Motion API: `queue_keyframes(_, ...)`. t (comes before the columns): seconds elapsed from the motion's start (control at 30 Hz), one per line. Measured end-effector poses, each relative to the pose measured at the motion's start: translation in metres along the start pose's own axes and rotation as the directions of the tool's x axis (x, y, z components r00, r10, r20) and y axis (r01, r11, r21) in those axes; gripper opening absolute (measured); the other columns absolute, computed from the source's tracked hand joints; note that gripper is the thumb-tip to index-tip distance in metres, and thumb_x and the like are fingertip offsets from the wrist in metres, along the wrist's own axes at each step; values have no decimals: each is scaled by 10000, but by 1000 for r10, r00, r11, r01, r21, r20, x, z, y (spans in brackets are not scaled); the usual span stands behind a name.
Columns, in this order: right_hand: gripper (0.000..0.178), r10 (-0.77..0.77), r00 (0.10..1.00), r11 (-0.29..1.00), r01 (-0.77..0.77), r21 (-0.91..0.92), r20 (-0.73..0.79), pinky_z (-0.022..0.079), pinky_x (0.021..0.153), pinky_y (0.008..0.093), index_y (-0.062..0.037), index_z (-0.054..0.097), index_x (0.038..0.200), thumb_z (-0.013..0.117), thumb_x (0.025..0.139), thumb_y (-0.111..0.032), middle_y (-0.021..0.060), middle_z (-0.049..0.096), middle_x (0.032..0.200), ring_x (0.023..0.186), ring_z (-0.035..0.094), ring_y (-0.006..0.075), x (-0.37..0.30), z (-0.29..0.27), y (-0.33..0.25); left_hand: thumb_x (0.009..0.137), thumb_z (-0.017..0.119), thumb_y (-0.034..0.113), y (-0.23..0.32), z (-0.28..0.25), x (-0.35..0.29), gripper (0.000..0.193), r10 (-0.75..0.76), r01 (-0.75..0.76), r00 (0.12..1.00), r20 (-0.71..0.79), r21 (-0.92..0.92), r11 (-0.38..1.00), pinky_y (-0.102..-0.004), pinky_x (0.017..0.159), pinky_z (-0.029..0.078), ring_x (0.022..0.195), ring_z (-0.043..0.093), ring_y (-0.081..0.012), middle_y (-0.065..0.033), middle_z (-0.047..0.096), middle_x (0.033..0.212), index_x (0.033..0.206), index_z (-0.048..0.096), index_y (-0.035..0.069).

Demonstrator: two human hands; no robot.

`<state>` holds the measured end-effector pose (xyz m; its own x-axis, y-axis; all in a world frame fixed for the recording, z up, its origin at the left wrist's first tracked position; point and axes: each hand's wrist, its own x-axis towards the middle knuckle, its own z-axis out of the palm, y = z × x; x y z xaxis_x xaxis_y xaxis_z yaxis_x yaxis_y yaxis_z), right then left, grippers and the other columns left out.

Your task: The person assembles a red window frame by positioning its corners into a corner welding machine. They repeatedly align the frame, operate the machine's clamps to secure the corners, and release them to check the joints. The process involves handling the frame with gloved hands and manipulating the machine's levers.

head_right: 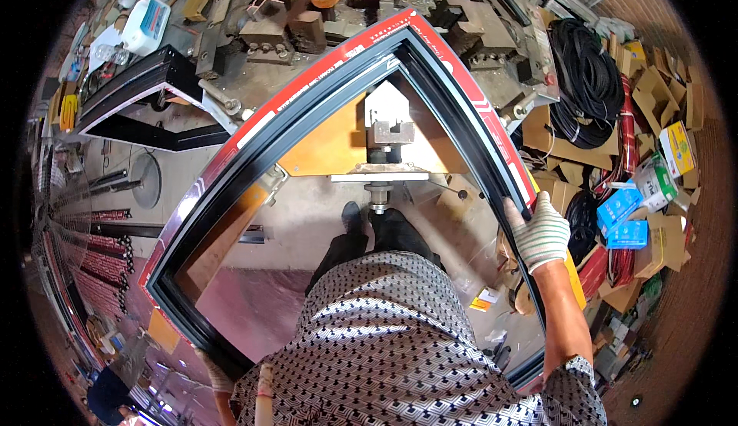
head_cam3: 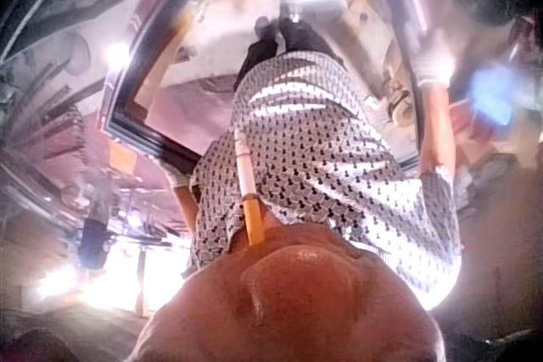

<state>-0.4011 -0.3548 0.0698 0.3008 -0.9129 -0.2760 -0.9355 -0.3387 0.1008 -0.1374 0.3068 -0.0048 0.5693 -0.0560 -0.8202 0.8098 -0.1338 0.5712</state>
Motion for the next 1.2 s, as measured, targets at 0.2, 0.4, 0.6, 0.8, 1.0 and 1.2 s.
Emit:
queue_keyframes(0.2, 586, 8, 995, 987, 9, 161, -101, 574, 662, 437, 61, 645, 1108, 754, 938, -489, 276, 713, 795, 773, 745, 443, -37, -5, 6, 937, 435, 877, -5, -72, 39, 1006, 21, -12, 998, 65, -128, 992, -409, 1199, 403, 1369, 508, -262, -33, 535, 1520, 1627, 382, 148)
queue_keyframes(0.4, 640, 202, 976, 958, -178, 224, -86, 573, 711, 392, 99, 626, 1272, 781, 937, -424, 224, 744, 849, 739, 735, 279, -69, 8, 47, 995, 421, 811, 60, -24, 48, 914, 301, -304, 953, 46, 134, 943, -376, 1167, 432, 1336, 537, -214, -11, 562, 1482, 1618, 411, 143)
queue_keyframes(0.6, 563, 293, 943, 923, -235, 305, -159, 558, 681, 472, 56, 682, 1102, 762, 920, -471, 269, 718, 794, 730, 727, 420, -107, 45, 111, 963, 459, 836, 105, -24, 84, 915, 361, -376, 927, 105, 254, 891, -341, 1002, 532, 1122, 638, -179, 3, 657, 1308, 1552, 516, 137)
queue_keyframes(0.8, 484, 413, 906, 845, -342, 412, -95, 569, 855, 418, 43, 659, 1250, 742, 988, -355, 239, 772, 1032, 908, 757, 341, -162, 82, 162, 909, 446, 908, 161, 74, 66, 970, 335, -353, 935, 120, 421, 836, -307, 888, 536, 1002, 635, -159, 22, 662, 1148, 1498, 552, 145)
queue_keyframes(1.0, 480, 595, 803, 726, -554, 407, 32, 559, 862, 407, 31, 665, 1268, 706, 1018, -377, 202, 780, 1041, 897, 734, 273, -226, 94, 179, 940, 447, 875, 203, 128, 92, 1040, 290, -405, 914, 285, 566, 718, -338, 1061, 494, 1235, 591, -196, -48, 578, 1457, 1654, 369, 123)
queue_keyframes(1.2, 561, 718, 689, 580, -673, 459, 104, 552, 909, 407, 36, 668, 1309, 669, 1031, -452, 209, 774, 1090, 955, 725, 289, -290, 135, 198, 952, 355, 896, 235, 210, 88, 1060, 220, -464, 884, 412, 717, 520, -313, 926, 535, 1018, 644, -162, -70, 689, 1142, 1434, 600, -15)
